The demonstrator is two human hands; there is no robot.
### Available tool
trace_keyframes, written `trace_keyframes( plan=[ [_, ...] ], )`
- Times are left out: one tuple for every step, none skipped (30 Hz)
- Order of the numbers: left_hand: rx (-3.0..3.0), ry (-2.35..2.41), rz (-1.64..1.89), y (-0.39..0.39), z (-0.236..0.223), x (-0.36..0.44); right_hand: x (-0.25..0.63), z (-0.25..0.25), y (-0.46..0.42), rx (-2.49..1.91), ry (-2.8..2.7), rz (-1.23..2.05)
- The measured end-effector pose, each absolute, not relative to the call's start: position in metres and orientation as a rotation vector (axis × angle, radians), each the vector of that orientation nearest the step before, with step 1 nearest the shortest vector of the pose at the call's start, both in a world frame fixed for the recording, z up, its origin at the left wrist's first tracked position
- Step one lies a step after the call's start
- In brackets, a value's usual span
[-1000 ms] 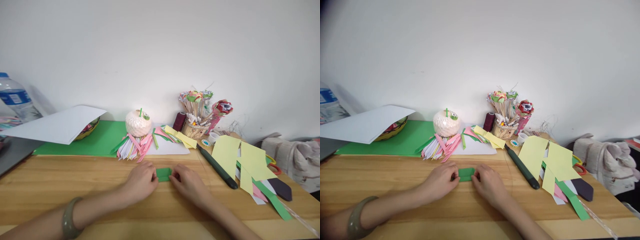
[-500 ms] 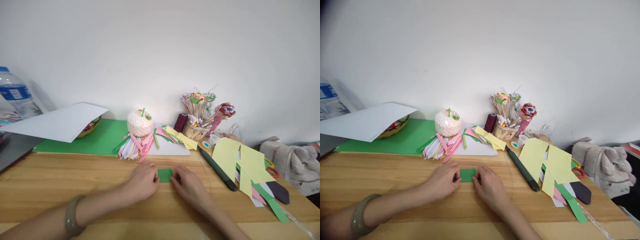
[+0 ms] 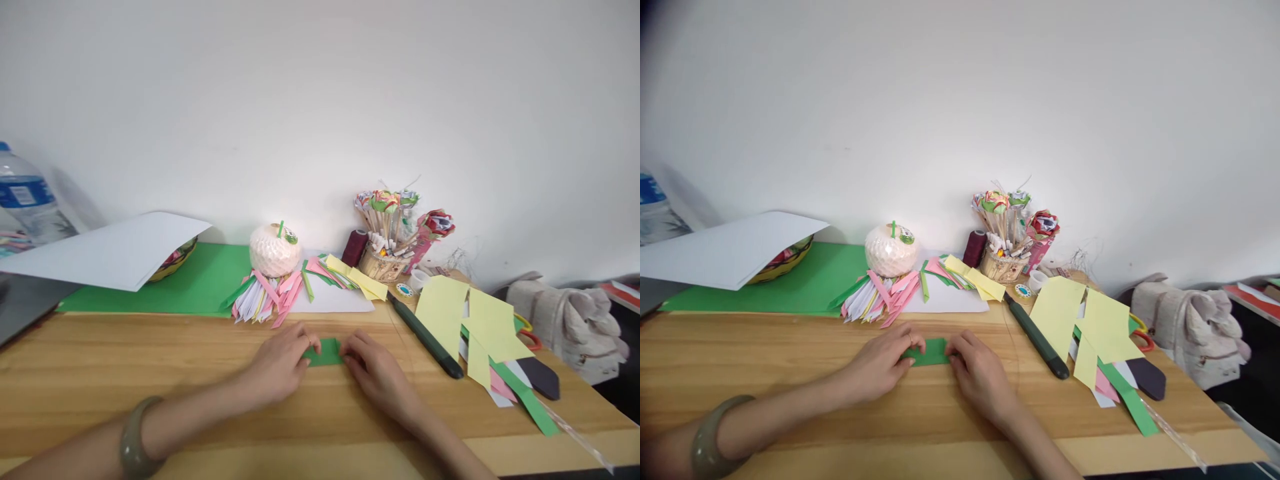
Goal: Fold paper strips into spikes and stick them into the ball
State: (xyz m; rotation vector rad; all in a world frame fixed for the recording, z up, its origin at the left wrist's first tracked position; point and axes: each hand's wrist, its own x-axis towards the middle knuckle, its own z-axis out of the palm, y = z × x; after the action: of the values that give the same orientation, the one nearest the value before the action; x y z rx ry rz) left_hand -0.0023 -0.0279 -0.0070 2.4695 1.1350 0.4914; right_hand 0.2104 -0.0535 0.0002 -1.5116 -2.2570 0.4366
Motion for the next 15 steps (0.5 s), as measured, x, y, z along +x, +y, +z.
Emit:
trace_keyframes(
  plan=[
    [2.489, 1.108, 0.506, -0.027, -0.008, -0.004, 0.212, 0.0, -0.054, -1.493, -2.269, 0.419],
    [2.514, 1.08, 0.516, -0.026, -0.008, -0.005, 0.213, -0.001, -0.054, -1.472, -2.287, 0.399],
    [2.543, 1.052, 0.521, -0.024, -0.009, -0.006, 0.214, -0.002, -0.055, -1.449, -2.309, 0.375],
    [2.578, 1.021, 0.521, -0.023, -0.01, -0.007, 0.216, -0.003, -0.056, -1.427, -2.333, 0.345],
    [2.617, 0.99, 0.516, -0.022, -0.01, -0.008, 0.216, -0.004, -0.057, -1.406, -2.361, 0.311],
    [2.662, 0.958, 0.509, -0.021, -0.011, -0.009, 0.217, -0.004, -0.059, -1.385, -2.39, 0.276],
    [2.71, 0.928, 0.499, -0.02, -0.011, -0.01, 0.218, -0.004, -0.062, -1.363, -2.417, 0.251],
    [2.762, 0.899, 0.491, -0.021, -0.012, -0.011, 0.219, -0.003, -0.064, -1.337, -2.455, 0.22],
    [2.815, 0.871, 0.482, -0.022, -0.012, -0.012, 0.22, -0.002, -0.067, -1.308, -2.503, 0.173],
    [2.87, 0.84, 0.472, -0.023, -0.013, -0.013, 0.22, -0.001, -0.07, -1.272, -2.56, 0.108],
    [2.924, 0.808, 0.462, -0.025, -0.013, -0.014, 0.221, 0.001, -0.072, -1.232, -2.618, 0.027],
    [2.974, 0.776, 0.451, -0.028, -0.014, -0.014, 0.221, 0.002, -0.074, -1.195, -2.668, -0.061],
    [3.019, 0.746, 0.442, -0.029, -0.014, -0.015, 0.222, 0.003, -0.075, -1.161, -2.705, -0.143],
    [3.059, 0.718, 0.434, -0.03, -0.015, -0.016, 0.223, 0.004, -0.076, -1.135, -2.723, -0.202],
    [3.093, 0.694, 0.431, -0.031, -0.016, -0.017, 0.224, 0.004, -0.076, -1.118, -2.726, -0.229]
  ],
)
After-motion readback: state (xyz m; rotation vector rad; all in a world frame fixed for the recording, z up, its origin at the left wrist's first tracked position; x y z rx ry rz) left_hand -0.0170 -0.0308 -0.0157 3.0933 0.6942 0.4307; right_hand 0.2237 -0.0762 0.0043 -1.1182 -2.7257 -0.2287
